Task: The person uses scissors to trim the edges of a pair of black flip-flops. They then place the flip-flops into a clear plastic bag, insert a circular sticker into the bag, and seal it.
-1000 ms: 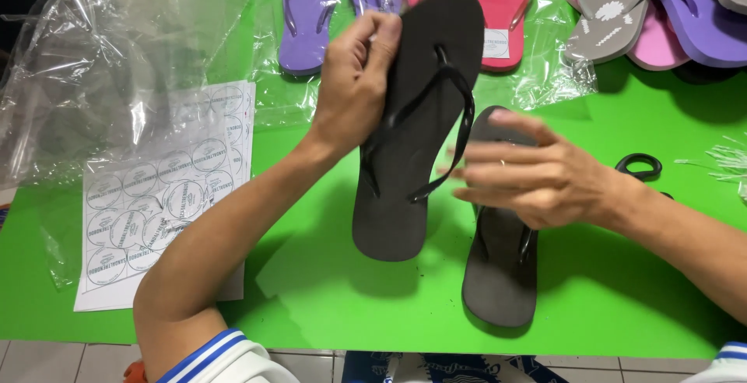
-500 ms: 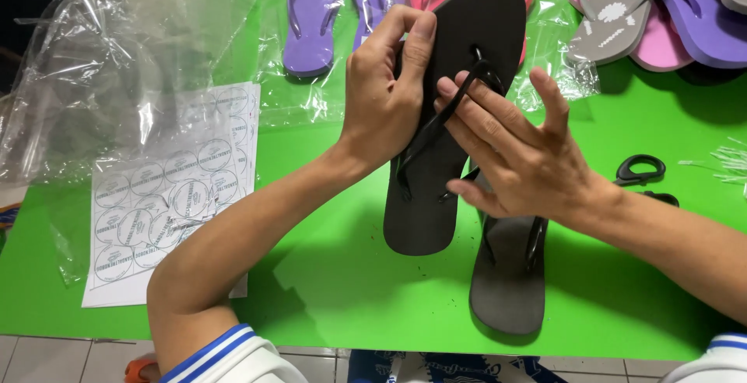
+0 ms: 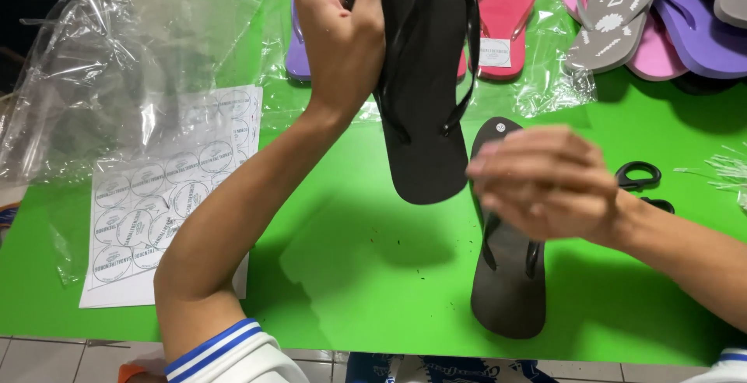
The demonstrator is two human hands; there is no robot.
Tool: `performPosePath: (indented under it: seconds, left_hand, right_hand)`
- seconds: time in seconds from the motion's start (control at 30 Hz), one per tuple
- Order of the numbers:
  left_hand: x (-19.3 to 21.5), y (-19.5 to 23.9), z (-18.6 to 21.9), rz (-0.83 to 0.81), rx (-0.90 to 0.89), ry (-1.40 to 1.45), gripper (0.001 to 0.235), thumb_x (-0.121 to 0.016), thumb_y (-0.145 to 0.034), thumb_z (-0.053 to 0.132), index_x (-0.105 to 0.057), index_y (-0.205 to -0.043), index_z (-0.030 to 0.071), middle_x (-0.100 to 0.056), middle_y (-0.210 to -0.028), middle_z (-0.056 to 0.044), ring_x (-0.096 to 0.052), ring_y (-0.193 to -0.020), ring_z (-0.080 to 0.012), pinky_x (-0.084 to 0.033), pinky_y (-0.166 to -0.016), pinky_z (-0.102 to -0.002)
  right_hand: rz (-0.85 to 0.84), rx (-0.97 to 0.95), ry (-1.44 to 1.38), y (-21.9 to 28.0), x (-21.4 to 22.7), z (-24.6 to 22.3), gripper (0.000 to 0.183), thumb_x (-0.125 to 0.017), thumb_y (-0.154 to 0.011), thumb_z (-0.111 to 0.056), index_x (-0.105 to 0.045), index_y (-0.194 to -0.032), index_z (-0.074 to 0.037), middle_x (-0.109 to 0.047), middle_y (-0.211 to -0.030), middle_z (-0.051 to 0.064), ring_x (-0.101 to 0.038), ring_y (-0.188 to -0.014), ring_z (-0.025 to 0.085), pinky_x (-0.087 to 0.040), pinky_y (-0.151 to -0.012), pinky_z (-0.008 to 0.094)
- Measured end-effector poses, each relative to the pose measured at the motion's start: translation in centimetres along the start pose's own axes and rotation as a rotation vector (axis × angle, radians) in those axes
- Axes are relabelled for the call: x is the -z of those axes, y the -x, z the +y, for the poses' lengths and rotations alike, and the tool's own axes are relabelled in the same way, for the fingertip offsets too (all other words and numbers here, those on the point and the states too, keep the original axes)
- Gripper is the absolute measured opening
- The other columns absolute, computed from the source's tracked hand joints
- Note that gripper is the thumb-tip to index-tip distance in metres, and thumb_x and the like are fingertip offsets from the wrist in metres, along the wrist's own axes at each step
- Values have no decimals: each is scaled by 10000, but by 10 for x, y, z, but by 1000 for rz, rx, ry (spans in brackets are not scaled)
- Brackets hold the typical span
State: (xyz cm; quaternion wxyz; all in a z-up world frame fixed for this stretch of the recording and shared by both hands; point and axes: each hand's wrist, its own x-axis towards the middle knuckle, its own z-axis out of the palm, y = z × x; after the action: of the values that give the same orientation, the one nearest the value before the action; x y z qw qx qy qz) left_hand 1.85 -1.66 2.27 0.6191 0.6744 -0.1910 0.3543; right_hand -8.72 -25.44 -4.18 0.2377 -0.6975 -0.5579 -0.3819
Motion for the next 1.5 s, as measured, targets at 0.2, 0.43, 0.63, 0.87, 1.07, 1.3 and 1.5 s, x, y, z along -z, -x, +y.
performPosePath:
  seconds: [0.2, 0.43, 0.63, 0.87, 1.07, 1.3, 1.5]
  left_hand:
    - [-12, 36, 20, -252, 136, 272, 168, -638, -1003, 239, -583, -1033, 84, -658, -896, -5, -621, -806, -62, -527, -674, -207]
    - [8, 7, 12, -623, -230, 91, 700, -684, -942, -78, -299, -1507, 73, -551, -1483, -203, -594, -1441, -335, -527, -1292, -413]
    - [10, 21, 21, -828, -731, -838, 573, -282, -1153, 344, -315, -1665, 89, -187, -1710, -93, -72, -1600, -351, -90, -1394, -529]
    - [27, 41, 9, -1081, -925, -684, 584, -586, -1149, 257, -340, -1618, 11, -250, -1673, -187, -157, -1560, -338, -140, -1303, -587]
    - [35, 35, -1, -686, -1048, -347, 206, -615, -1034, 98, -675, -1201, -6, -688, -1294, -191, -600, -1337, -348, -409, -1218, -529]
    - [5, 71, 20, -993, -831, -847, 616, -321, -1116, 609, -281, -1628, 267, -200, -1679, -165, -89, -1516, -569, -81, -1305, -652]
    - [16, 92, -8, -1041, -948, -489, 632, -365, -1186, 532, -829, -1192, 104, -158, -1746, -95, -129, -1641, -350, 9, -1327, -702]
  right_hand:
    - [-43, -1123, -423, -21, -5, 9, 345, -518, -1067, -266, -507, -1330, -42, -336, -715, -61, -323, -616, 53, -294, -554, 208]
    - [26, -1138, -280, -10, -7, 8, 172, -497, -1103, -222, -519, -1042, -63, -401, -723, -34, -335, -631, 77, -281, -536, 274]
    - [78, -1080, -199, -16, -3, 9, 323, -399, -1118, -273, -547, -1232, -10, -569, -1039, 60, -494, -938, 168, -441, -821, 343]
    - [264, -1045, -185, -3, 4, 30, 227, -415, -1189, -245, -470, -1158, -26, -502, -1039, 64, -470, -953, 141, -441, -799, 298]
    - [320, -876, -62, -12, 5, 34, 321, -359, -1203, -181, -435, -1396, 64, -531, -1334, 215, -490, -1226, 291, -413, -1060, 412]
    - [312, -1016, -235, -17, -9, 30, 224, -419, -1176, -240, -494, -1224, -35, -573, -1114, 74, -513, -983, 154, -480, -867, 323]
    - [661, -763, -298, 3, 6, 85, 256, -381, -1205, -226, -441, -1389, -58, -527, -1397, 133, -489, -1313, 190, -409, -1190, 341]
